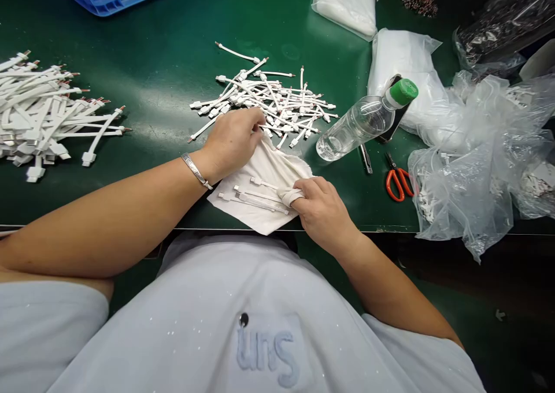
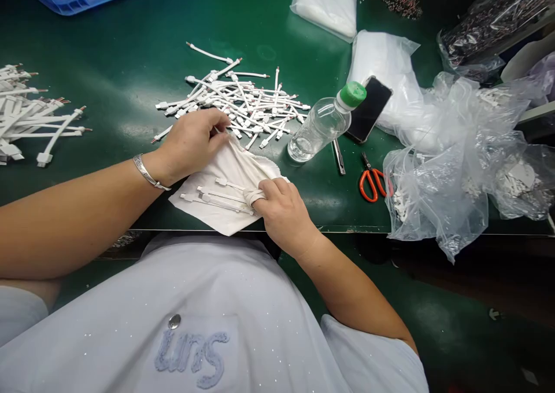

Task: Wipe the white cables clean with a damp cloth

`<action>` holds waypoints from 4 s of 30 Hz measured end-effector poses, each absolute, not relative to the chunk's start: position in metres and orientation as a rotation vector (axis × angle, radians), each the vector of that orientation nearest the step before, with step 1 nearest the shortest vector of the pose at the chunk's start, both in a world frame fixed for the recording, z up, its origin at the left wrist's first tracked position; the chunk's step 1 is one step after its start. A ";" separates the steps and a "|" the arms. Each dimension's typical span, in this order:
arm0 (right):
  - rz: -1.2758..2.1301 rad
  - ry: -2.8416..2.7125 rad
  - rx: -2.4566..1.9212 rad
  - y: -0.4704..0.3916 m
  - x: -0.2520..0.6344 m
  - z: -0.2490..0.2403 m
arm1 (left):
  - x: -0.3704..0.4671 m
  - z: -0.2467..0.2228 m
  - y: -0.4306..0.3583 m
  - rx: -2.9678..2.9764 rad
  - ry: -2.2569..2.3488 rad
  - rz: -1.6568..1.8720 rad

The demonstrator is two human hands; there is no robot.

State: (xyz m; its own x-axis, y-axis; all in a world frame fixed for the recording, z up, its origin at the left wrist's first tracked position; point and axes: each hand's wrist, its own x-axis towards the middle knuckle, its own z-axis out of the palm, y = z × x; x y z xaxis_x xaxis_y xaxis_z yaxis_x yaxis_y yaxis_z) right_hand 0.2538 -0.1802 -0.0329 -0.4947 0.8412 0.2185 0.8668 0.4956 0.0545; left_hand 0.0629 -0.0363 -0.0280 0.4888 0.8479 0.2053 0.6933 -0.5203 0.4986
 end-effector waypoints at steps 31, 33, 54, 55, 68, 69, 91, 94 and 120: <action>-0.113 -2.847 -1.368 -0.162 0.255 -0.011 | 0.003 -0.030 -0.120 2.588 1.062 0.521; -0.084 -2.863 -1.364 -0.159 0.255 -0.009 | -0.001 -0.031 -0.120 2.585 1.052 0.518; -0.239 -2.831 -1.076 -0.136 0.229 -0.017 | -0.002 -0.041 -0.115 2.740 0.968 0.634; -0.245 -2.818 -1.086 -0.135 0.226 -0.019 | -0.001 -0.040 -0.115 2.739 0.960 0.636; -0.237 -2.792 -1.082 -0.133 0.227 -0.029 | -0.002 -0.040 -0.115 2.804 0.949 0.658; -0.229 -2.778 -1.089 -0.132 0.226 -0.032 | -0.002 -0.040 -0.115 2.812 0.934 0.663; -0.248 -2.839 -0.978 -0.130 0.223 -0.030 | 0.000 -0.041 -0.117 2.836 0.948 0.648; -0.241 -2.782 -1.025 -0.130 0.221 -0.035 | -0.001 -0.042 -0.115 2.786 0.923 0.642; -0.616 -1.881 -1.385 -0.132 0.286 0.029 | -0.002 -0.041 -0.111 2.641 0.950 0.659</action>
State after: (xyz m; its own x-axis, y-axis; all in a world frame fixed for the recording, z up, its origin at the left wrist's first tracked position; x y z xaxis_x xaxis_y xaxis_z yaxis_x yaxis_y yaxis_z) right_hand 0.2861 -0.1315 0.0294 -0.1739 0.6110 0.7723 0.9495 0.3120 -0.0331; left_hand -0.0020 -0.1110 -0.0413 0.6837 0.6521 0.3277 0.5353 -0.7533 0.3821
